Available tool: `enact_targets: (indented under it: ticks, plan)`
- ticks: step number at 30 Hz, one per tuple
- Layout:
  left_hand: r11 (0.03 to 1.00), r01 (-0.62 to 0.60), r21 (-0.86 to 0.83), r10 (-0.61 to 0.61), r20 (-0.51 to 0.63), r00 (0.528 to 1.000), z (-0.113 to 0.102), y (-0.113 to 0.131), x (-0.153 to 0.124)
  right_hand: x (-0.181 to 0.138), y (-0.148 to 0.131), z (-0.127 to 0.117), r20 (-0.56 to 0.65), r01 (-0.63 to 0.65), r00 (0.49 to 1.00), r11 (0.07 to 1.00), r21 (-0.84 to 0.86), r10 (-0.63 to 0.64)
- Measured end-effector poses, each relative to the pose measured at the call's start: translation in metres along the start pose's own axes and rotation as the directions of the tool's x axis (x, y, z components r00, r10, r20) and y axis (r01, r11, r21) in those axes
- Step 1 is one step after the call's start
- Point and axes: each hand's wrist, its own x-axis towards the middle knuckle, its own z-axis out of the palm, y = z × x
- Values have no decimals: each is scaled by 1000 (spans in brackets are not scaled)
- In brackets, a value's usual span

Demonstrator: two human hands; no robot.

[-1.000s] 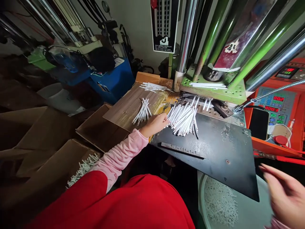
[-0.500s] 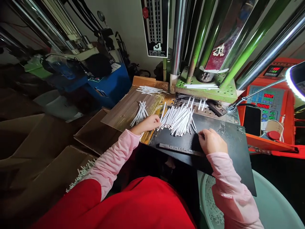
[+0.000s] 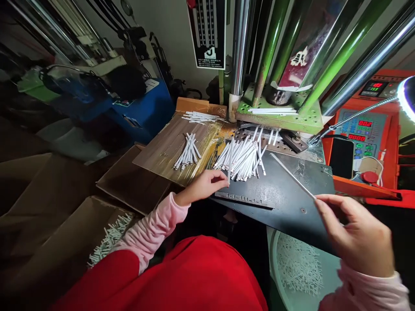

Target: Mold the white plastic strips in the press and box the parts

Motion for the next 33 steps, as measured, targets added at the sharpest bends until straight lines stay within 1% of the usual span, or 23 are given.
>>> enact_targets:
  ticks: [1,3,6,9,12,15,19,22,24,26,29,30,31,33]
  plan:
    - [996,-60,59,63,-33,997,9,-1,-5,-6,-11,11,0,5,1000,1000,17,-5]
    - [976,-147,159,159,-69,985,24,-4,-12,-13,-32,35,25,51,998,993,110,-54]
    - [947,-211,241,235,-76,969,41,-9,-19,-17,-56,70,27,148,987,953,264,-161]
    - [925,-228,305,268,-95,959,49,-12,-20,-14,-65,94,24,188,978,931,314,-206]
    - [921,-223,319,274,-127,953,50,-13,-17,-10,-64,107,7,194,979,939,285,-204]
    - [927,-204,315,258,-140,956,49,-13,-14,-7,-61,112,4,198,979,948,248,-206]
    - [894,-213,395,262,-76,962,48,-12,-15,-4,-59,111,47,252,963,945,207,-266]
    - [846,-233,480,280,-28,960,48,-11,-16,-3,-59,111,57,301,949,947,116,-309]
    - [822,-221,524,267,-13,964,47,-10,-17,-2,-58,111,76,321,942,945,71,-326]
    - [817,-207,538,243,4,970,42,-10,-16,1,-56,109,115,324,936,942,89,-333]
    - [829,-225,513,226,62,972,28,-7,-12,6,-47,101,206,280,924,937,208,-322]
    - [830,-219,513,222,57,973,22,-6,-10,8,-43,98,228,245,927,941,232,-297]
    - [828,-199,524,217,28,976,15,-4,-6,10,-38,94,236,199,938,951,236,-255]
    - [808,-121,577,204,-81,975,4,-1,5,18,-27,89,220,82,967,977,196,-125]
